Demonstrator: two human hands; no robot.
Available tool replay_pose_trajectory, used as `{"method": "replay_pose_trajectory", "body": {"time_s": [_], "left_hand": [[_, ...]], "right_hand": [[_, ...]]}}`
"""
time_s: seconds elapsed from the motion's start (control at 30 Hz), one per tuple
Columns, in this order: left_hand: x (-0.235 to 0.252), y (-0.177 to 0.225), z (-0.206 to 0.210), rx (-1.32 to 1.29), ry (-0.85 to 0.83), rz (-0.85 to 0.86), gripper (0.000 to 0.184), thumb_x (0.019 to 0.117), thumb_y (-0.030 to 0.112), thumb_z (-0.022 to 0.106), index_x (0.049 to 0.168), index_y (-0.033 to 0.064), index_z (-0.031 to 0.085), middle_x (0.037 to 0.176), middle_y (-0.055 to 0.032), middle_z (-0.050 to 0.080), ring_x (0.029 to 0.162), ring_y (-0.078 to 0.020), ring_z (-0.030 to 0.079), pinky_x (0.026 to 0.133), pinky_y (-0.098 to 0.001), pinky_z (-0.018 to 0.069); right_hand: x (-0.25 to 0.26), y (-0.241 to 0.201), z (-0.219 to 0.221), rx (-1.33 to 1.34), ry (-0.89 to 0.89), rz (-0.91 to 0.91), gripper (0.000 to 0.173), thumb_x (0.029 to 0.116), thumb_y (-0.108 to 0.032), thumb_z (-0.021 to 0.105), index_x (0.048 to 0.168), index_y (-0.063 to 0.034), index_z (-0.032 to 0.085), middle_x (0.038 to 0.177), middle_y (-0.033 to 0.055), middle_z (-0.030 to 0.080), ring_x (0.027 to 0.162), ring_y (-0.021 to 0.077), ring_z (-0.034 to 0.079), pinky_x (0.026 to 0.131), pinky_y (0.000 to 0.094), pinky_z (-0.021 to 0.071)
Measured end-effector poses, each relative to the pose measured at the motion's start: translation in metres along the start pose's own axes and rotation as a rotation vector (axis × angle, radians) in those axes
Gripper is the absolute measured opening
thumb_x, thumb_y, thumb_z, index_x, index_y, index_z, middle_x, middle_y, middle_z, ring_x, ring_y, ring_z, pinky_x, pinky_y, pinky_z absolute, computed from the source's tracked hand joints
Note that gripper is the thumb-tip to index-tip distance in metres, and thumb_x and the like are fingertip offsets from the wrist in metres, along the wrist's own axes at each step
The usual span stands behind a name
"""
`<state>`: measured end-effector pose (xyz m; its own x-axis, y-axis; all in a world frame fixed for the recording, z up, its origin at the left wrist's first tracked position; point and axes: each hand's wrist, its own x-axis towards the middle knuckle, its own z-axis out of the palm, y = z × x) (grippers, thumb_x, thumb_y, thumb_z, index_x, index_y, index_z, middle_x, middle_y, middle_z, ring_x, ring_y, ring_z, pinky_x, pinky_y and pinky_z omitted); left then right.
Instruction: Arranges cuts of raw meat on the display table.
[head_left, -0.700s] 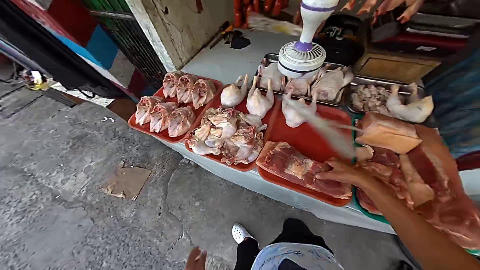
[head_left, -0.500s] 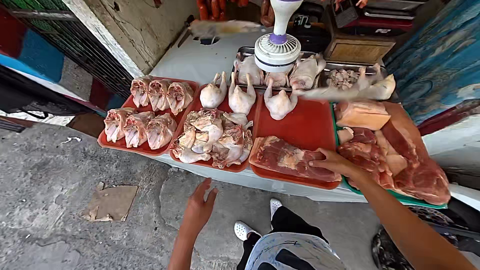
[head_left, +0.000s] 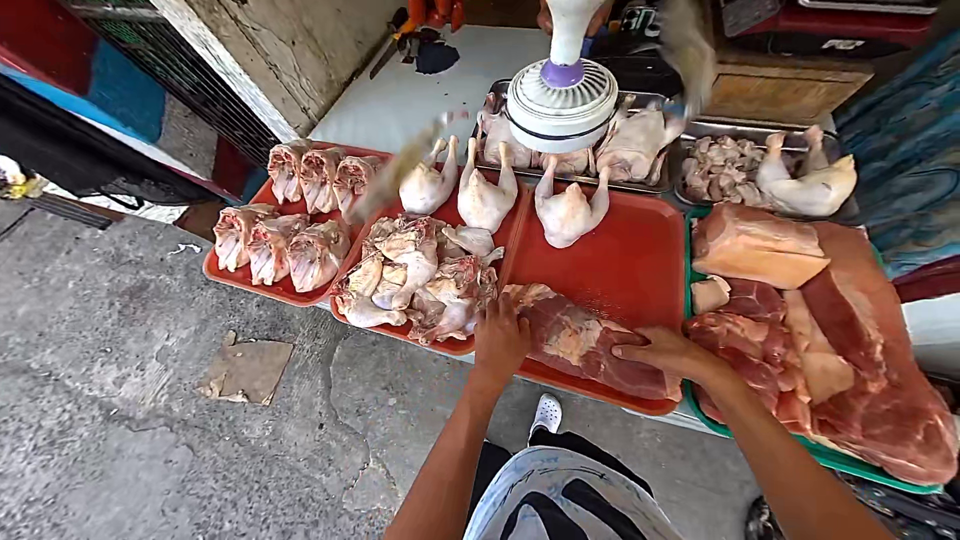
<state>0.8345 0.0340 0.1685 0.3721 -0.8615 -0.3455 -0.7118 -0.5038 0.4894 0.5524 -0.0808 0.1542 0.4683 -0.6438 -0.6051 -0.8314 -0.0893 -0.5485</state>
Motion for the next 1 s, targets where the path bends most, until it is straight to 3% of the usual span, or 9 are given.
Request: {"method": "replay_pose_trajectory", "body": {"time_s": [0.13, 0.27, 0.43, 0.5, 0.57, 0.6, 0.67, 0.77, 1.0], "left_hand": [[0.009, 0.009, 0.002, -0.067, -0.043, -0.125, 0.074, 0.0997, 0.036, 0.060, 0.159, 0.0023, 0.031, 0.146, -0.0313, 0.048, 0.130, -0.0468, 0.054, 0.108, -0.0587, 0.0445], [0.020, -0.006, 0.008, -0.279, -0.088, -0.115, 0.080, 0.0941, 0.038, 0.070, 0.157, 0.0034, 0.033, 0.133, -0.0256, 0.061, 0.123, -0.0371, 0.062, 0.107, -0.0568, 0.0474], [0.019, -0.004, 0.013, -0.360, -0.069, -0.069, 0.089, 0.0896, 0.031, 0.076, 0.160, 0.0049, 0.028, 0.144, -0.0240, 0.055, 0.132, -0.0334, 0.056, 0.112, -0.0519, 0.0441], [0.022, -0.007, 0.014, -0.373, -0.058, -0.070, 0.095, 0.0893, 0.031, 0.077, 0.162, 0.0067, 0.021, 0.142, -0.0241, 0.057, 0.129, -0.0330, 0.059, 0.110, -0.0514, 0.0462], [0.026, -0.013, 0.016, -0.431, -0.047, -0.058, 0.094, 0.0885, 0.029, 0.079, 0.161, 0.0058, 0.024, 0.135, -0.0230, 0.062, 0.122, -0.0306, 0.063, 0.106, -0.0495, 0.0495], [0.027, -0.016, 0.017, -0.500, -0.046, -0.036, 0.092, 0.0874, 0.025, 0.079, 0.160, 0.0042, 0.027, 0.135, -0.0219, 0.062, 0.121, -0.0274, 0.064, 0.105, -0.0457, 0.0511], [0.028, -0.020, 0.014, -0.657, -0.101, -0.016, 0.095, 0.0867, 0.014, 0.078, 0.162, 0.0052, 0.022, 0.143, -0.0217, 0.057, 0.125, -0.0243, 0.062, 0.106, -0.0410, 0.0521], [0.026, -0.025, 0.019, -0.860, -0.107, -0.008, 0.090, 0.0870, 0.003, 0.073, 0.161, 0.0058, 0.023, 0.138, -0.0216, 0.060, 0.114, -0.0227, 0.067, 0.096, -0.0379, 0.0580], [0.018, -0.034, 0.036, -1.236, -0.109, 0.012, 0.083, 0.0855, 0.001, 0.064, 0.160, 0.0084, 0.029, 0.150, -0.0158, 0.051, 0.124, -0.0225, 0.062, 0.098, -0.0395, 0.0564]], "right_hand": [[-0.008, 0.006, 0.007, 0.083, 0.004, -0.087, 0.061, 0.0837, -0.051, 0.078, 0.119, -0.0033, 0.064, 0.110, 0.0156, 0.067, 0.105, 0.0266, 0.064, 0.094, 0.0505, 0.0504], [-0.007, 0.011, 0.011, 0.174, 0.002, -0.117, 0.060, 0.0818, -0.049, 0.080, 0.120, -0.0073, 0.060, 0.107, 0.0111, 0.067, 0.101, 0.0225, 0.065, 0.090, 0.0469, 0.0525], [-0.001, 0.010, 0.003, 0.236, -0.003, -0.151, 0.071, 0.0817, -0.042, 0.082, 0.137, -0.0099, 0.051, 0.124, 0.0122, 0.065, 0.114, 0.0219, 0.064, 0.100, 0.0453, 0.0516], [0.002, 0.012, 0.004, 0.246, 0.005, -0.207, 0.083, 0.0827, -0.044, 0.082, 0.149, -0.0111, 0.045, 0.139, 0.0140, 0.060, 0.126, 0.0232, 0.059, 0.108, 0.0454, 0.0477], [0.005, 0.013, 0.005, 0.248, 0.005, -0.229, 0.088, 0.0833, -0.045, 0.081, 0.155, -0.0127, 0.041, 0.147, 0.0141, 0.055, 0.133, 0.0241, 0.055, 0.113, 0.0459, 0.0441], [0.007, 0.013, 0.005, 0.249, 0.001, -0.233, 0.087, 0.0831, -0.044, 0.081, 0.155, -0.0130, 0.042, 0.146, 0.0138, 0.056, 0.133, 0.0238, 0.055, 0.113, 0.0458, 0.0439], [0.011, 0.014, 0.005, 0.253, -0.017, -0.235, 0.080, 0.0837, -0.039, 0.081, 0.151, -0.0131, 0.048, 0.142, 0.0126, 0.060, 0.130, 0.0224, 0.058, 0.111, 0.0450, 0.0454], [0.014, 0.012, 0.006, 0.356, -0.017, -0.224, 0.065, 0.0829, -0.027, 0.079, 0.142, -0.0124, 0.057, 0.134, 0.0095, 0.064, 0.122, 0.0175, 0.061, 0.106, 0.0404, 0.0493], [-0.002, 0.006, 0.019, 0.819, 0.074, -0.145, 0.051, 0.0791, -0.016, 0.077, 0.129, -0.0113, 0.065, 0.120, 0.0077, 0.069, 0.108, 0.0163, 0.066, 0.093, 0.0386, 0.0563]]}}
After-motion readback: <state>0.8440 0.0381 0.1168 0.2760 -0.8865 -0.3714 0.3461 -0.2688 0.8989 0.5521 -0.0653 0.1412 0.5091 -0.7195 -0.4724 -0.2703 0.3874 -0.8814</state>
